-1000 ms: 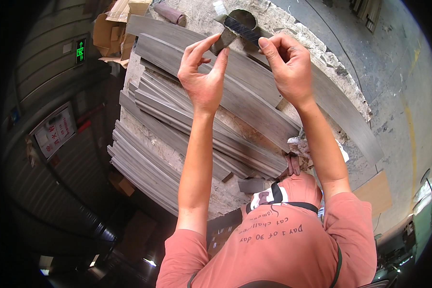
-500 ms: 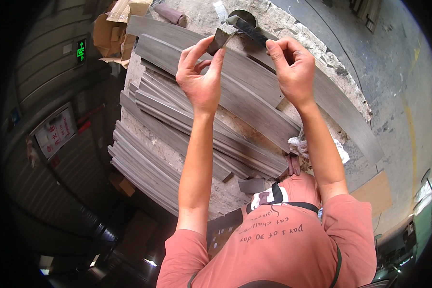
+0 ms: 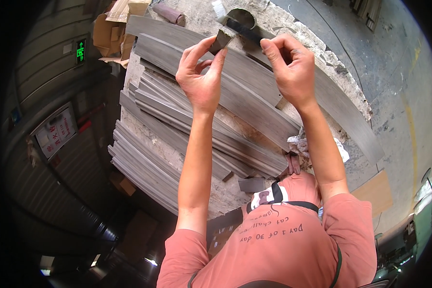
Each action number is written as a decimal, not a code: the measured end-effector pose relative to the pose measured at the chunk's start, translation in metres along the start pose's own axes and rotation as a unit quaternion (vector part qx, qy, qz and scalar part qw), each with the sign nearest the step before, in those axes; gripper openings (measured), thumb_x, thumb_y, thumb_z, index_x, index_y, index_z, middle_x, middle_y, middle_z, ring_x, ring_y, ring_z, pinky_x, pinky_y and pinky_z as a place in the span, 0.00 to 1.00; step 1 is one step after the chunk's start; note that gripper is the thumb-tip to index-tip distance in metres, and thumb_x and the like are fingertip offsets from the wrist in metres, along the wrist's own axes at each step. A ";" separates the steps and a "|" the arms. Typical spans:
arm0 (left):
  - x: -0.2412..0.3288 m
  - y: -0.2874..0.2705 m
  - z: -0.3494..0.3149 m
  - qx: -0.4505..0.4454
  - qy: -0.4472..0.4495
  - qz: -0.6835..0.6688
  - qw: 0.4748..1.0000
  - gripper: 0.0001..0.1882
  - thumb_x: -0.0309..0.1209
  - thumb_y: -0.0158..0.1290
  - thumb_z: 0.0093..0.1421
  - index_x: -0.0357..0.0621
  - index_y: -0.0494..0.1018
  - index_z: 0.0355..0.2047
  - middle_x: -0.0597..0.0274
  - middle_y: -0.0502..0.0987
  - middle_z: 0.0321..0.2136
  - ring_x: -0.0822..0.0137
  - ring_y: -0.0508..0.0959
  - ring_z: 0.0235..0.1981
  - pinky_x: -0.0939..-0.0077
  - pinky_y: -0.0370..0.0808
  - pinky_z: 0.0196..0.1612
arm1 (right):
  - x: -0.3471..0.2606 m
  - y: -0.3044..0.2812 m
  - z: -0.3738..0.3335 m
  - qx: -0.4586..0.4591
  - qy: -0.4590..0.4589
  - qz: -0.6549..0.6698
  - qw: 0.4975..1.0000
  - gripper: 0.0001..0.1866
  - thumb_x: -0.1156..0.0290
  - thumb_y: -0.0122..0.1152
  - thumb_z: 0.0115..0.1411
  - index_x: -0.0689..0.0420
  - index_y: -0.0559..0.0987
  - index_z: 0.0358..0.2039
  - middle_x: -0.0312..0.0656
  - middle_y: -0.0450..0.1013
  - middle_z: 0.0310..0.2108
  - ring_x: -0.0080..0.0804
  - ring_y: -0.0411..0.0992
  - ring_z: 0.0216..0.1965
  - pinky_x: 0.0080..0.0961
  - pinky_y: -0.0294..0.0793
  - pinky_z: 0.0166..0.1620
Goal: Inspecting and cleaning the ends of cut aluminum extrusions at a workbench.
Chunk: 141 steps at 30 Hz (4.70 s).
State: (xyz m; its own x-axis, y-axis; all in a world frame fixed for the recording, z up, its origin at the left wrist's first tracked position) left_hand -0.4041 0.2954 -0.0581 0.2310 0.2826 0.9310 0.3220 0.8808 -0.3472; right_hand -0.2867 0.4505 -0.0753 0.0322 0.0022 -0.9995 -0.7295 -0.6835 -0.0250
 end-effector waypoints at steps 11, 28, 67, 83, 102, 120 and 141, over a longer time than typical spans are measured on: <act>-0.002 0.000 -0.002 0.008 -0.014 -0.017 1.000 0.18 0.21 0.69 0.57 0.46 0.84 0.48 0.68 0.80 0.43 0.75 0.81 0.46 0.85 0.79 0.39 | -0.005 -0.004 -0.001 -0.016 0.003 -0.003 1.000 0.12 0.67 0.68 0.66 0.60 0.81 0.28 0.32 0.71 0.16 0.15 0.64 0.19 0.20 0.62 0.24; 0.000 -0.001 -0.002 0.033 -0.016 -0.002 0.999 0.17 0.21 0.68 0.57 0.45 0.84 0.47 0.68 0.81 0.42 0.76 0.81 0.46 0.84 0.80 0.37 | -0.002 -0.016 -0.007 0.032 -0.003 -0.021 0.999 0.13 0.67 0.68 0.66 0.60 0.80 0.26 0.29 0.68 0.15 0.13 0.61 0.19 0.19 0.59 0.23; 0.002 -0.002 -0.003 0.032 0.002 -0.003 0.999 0.17 0.21 0.67 0.58 0.45 0.83 0.48 0.67 0.80 0.43 0.74 0.81 0.47 0.84 0.81 0.36 | -0.015 -0.017 -0.013 -0.044 0.008 0.000 0.999 0.13 0.67 0.69 0.66 0.61 0.81 0.28 0.28 0.67 0.16 0.12 0.60 0.20 0.18 0.58 0.24; 0.001 -0.005 -0.003 0.037 -0.008 0.006 0.999 0.16 0.22 0.68 0.58 0.45 0.84 0.48 0.66 0.80 0.43 0.72 0.81 0.47 0.82 0.82 0.38 | -0.007 -0.016 -0.010 -0.020 0.013 0.010 1.000 0.12 0.67 0.69 0.66 0.61 0.81 0.28 0.28 0.68 0.16 0.12 0.60 0.20 0.18 0.58 0.24; 0.002 -0.004 -0.005 0.033 -0.007 0.004 0.999 0.16 0.24 0.68 0.59 0.45 0.83 0.48 0.66 0.81 0.44 0.73 0.82 0.47 0.83 0.81 0.36 | -0.007 -0.017 -0.007 -0.026 -0.004 0.018 0.999 0.13 0.67 0.69 0.66 0.61 0.81 0.28 0.27 0.67 0.16 0.13 0.59 0.19 0.20 0.58 0.23; -0.003 0.001 -0.009 0.034 -0.025 -0.001 0.999 0.16 0.23 0.68 0.58 0.44 0.83 0.48 0.65 0.81 0.44 0.70 0.82 0.48 0.81 0.83 0.39 | 0.009 -0.012 -0.006 0.017 0.011 -0.018 1.000 0.13 0.67 0.69 0.66 0.61 0.81 0.27 0.28 0.68 0.15 0.14 0.60 0.19 0.20 0.59 0.24; -0.007 -0.017 -0.086 -0.007 -0.342 -0.466 0.816 0.17 0.38 0.53 0.73 0.43 0.74 0.57 0.61 0.82 0.49 0.67 0.82 0.51 0.77 0.82 0.40 | 0.035 0.012 0.046 -0.056 0.012 -0.227 0.972 0.24 0.51 0.65 0.64 0.62 0.82 0.28 0.43 0.74 0.18 0.31 0.69 0.20 0.32 0.68 0.28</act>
State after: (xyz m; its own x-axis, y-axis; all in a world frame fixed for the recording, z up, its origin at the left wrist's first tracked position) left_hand -0.3321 0.2454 -0.0683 -0.6853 -0.3562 0.6352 0.0779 0.8314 0.5502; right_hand -0.3253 0.4760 -0.1113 0.3505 0.3061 -0.8852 -0.5579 -0.6909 -0.4598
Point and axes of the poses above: each hand's wrist, its own z-axis towards the middle knuckle, its own y-axis out of the palm, x = y × z, the point moved 3 cm from there along z, towards the middle knuckle
